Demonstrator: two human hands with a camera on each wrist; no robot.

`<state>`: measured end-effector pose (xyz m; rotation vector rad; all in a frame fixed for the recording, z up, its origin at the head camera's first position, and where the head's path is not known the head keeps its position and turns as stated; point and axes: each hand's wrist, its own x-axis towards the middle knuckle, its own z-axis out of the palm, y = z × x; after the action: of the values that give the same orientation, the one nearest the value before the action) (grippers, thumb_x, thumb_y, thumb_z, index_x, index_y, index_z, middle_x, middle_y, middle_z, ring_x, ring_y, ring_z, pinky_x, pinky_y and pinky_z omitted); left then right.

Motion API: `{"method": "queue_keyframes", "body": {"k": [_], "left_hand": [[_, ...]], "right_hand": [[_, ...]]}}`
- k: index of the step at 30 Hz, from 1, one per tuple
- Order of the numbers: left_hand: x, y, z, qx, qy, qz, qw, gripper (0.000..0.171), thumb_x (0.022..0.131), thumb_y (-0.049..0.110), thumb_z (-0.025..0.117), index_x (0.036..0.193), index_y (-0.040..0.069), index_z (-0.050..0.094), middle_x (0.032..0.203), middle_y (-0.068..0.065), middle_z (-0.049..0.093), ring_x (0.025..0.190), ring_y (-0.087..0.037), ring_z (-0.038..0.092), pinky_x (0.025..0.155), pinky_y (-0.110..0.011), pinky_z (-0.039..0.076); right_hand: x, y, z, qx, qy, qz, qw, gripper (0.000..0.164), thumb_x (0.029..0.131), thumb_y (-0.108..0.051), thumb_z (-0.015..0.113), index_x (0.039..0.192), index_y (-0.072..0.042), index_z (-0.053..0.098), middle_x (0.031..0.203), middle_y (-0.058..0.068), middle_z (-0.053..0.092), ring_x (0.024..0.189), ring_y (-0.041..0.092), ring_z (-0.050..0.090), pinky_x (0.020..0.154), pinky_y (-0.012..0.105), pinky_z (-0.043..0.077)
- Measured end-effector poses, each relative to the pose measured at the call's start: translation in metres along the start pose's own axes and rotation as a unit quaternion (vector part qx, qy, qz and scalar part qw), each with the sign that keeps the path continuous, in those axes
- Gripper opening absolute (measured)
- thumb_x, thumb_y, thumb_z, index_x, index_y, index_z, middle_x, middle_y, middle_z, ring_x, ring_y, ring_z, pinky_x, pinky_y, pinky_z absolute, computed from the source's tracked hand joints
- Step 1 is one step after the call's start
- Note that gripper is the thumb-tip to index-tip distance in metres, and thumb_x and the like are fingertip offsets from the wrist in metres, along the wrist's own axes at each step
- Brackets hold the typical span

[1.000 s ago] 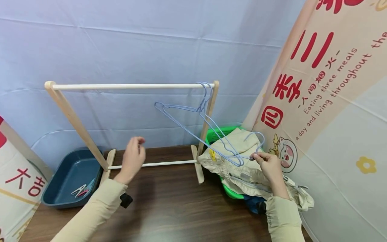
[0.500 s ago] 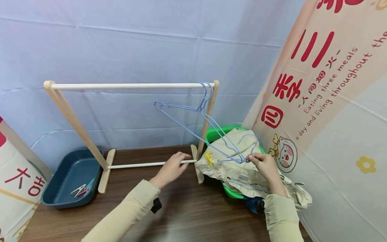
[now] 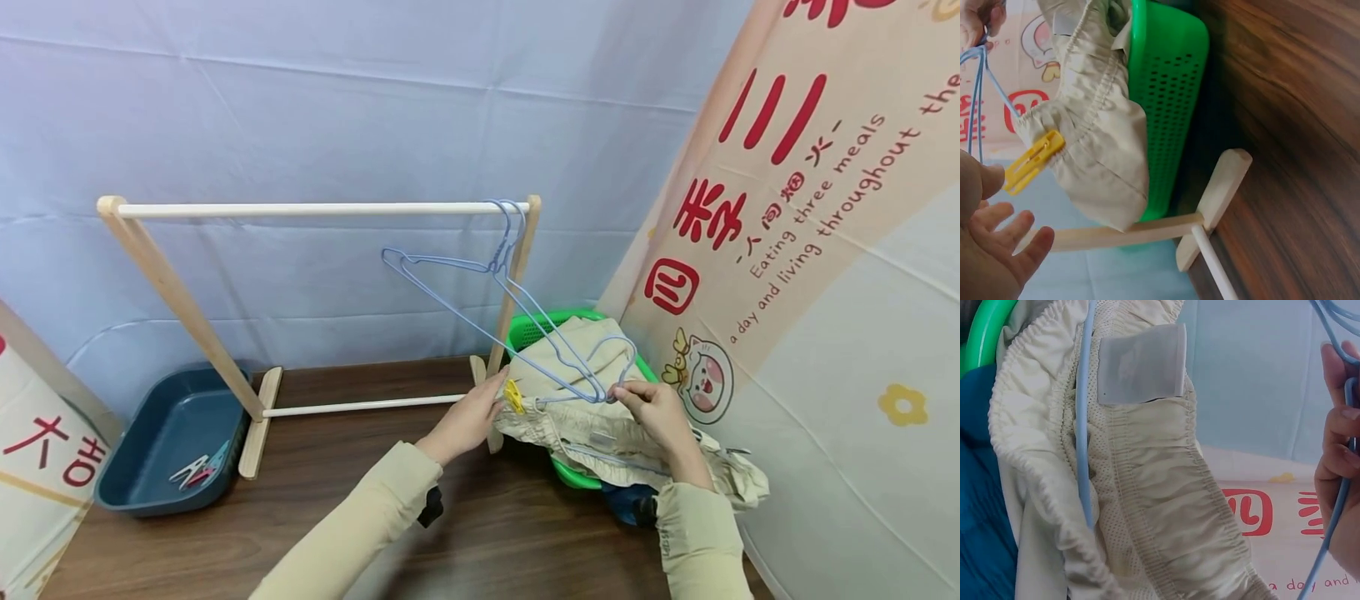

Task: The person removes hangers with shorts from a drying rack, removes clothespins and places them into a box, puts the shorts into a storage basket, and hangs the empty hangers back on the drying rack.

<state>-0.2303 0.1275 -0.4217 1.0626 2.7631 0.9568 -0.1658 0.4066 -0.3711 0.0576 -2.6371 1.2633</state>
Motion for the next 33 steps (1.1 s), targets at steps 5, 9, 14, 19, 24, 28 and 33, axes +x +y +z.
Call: {"method": "queue_keyframes", "body": {"k": [5,9,14,19,24,28,33], "left_hand": [[0.001,0.004,0.002,0.031,0.018,0.018,0.9992,0.044,0.099,0.018,0.051,0.141,0.008,0.043,0.135,-0.010,0.052,0.105,-0.017,0.062,0.082,-0.023,0.053],[0.000,0.005,0.005,0.059,0.034,0.026,0.9974,0.035,0.095,0.019,0.059,0.129,0.009,0.055,0.120,-0.007,0.057,0.098,-0.015,0.063,0.077,-0.020,0.052],[-0.001,0.006,0.008,0.124,0.060,0.035,0.9899,0.026,0.093,0.019,0.062,0.117,0.010,0.061,0.112,-0.004,0.063,0.096,-0.014,0.065,0.076,-0.019,0.053],[-0.004,0.005,0.011,0.214,0.091,0.063,0.9706,0.023,0.087,0.022,0.070,0.105,0.010,0.062,0.103,0.000,0.068,0.089,-0.012,0.068,0.070,-0.019,0.054],[-0.010,0.001,0.013,0.216,0.108,0.064,0.9683,0.018,0.085,0.016,0.072,0.098,0.010,0.061,0.097,0.000,0.067,0.085,-0.012,0.067,0.068,-0.020,0.054],[-0.016,-0.004,0.015,0.179,0.104,0.043,0.9775,0.013,0.088,0.012,0.069,0.098,0.010,0.060,0.093,-0.002,0.066,0.083,-0.013,0.065,0.066,-0.021,0.053],[-0.020,-0.012,0.019,0.135,0.121,0.036,0.9827,0.020,0.085,0.005,0.070,0.103,0.009,0.062,0.097,-0.003,0.067,0.086,-0.014,0.067,0.068,-0.021,0.053]], "right_hand": [[0.000,0.003,0.001,0.001,0.000,-0.014,1.000,0.021,0.095,-0.005,0.056,0.087,0.010,0.068,0.051,-0.011,0.040,0.043,0.007,0.032,0.042,0.032,0.027],[0.001,0.006,0.002,-0.002,-0.003,-0.023,1.000,0.019,0.094,-0.002,0.056,0.087,0.011,0.067,0.051,-0.011,0.041,0.043,0.008,0.032,0.042,0.031,0.027],[0.001,0.007,0.001,0.005,-0.008,-0.033,0.999,0.019,0.094,-0.002,0.056,0.086,0.008,0.069,0.052,-0.011,0.042,0.045,0.009,0.035,0.041,0.031,0.027],[0.002,0.008,0.002,0.000,-0.008,-0.031,0.999,0.019,0.094,-0.003,0.056,0.087,0.009,0.069,0.052,-0.008,0.043,0.045,0.008,0.035,0.041,0.032,0.028],[0.003,0.008,0.004,-0.024,-0.011,-0.010,1.000,0.022,0.095,-0.006,0.056,0.092,0.014,0.066,0.053,-0.007,0.043,0.045,0.007,0.036,0.042,0.030,0.030],[0.004,0.005,0.005,-0.046,-0.018,0.000,0.999,0.023,0.095,-0.007,0.056,0.095,0.013,0.067,0.054,-0.007,0.042,0.046,0.006,0.035,0.043,0.028,0.031],[0.004,0.003,0.006,-0.045,-0.016,0.000,0.999,0.024,0.095,-0.008,0.056,0.096,0.014,0.066,0.055,-0.008,0.045,0.047,0.005,0.037,0.043,0.028,0.032]]}}
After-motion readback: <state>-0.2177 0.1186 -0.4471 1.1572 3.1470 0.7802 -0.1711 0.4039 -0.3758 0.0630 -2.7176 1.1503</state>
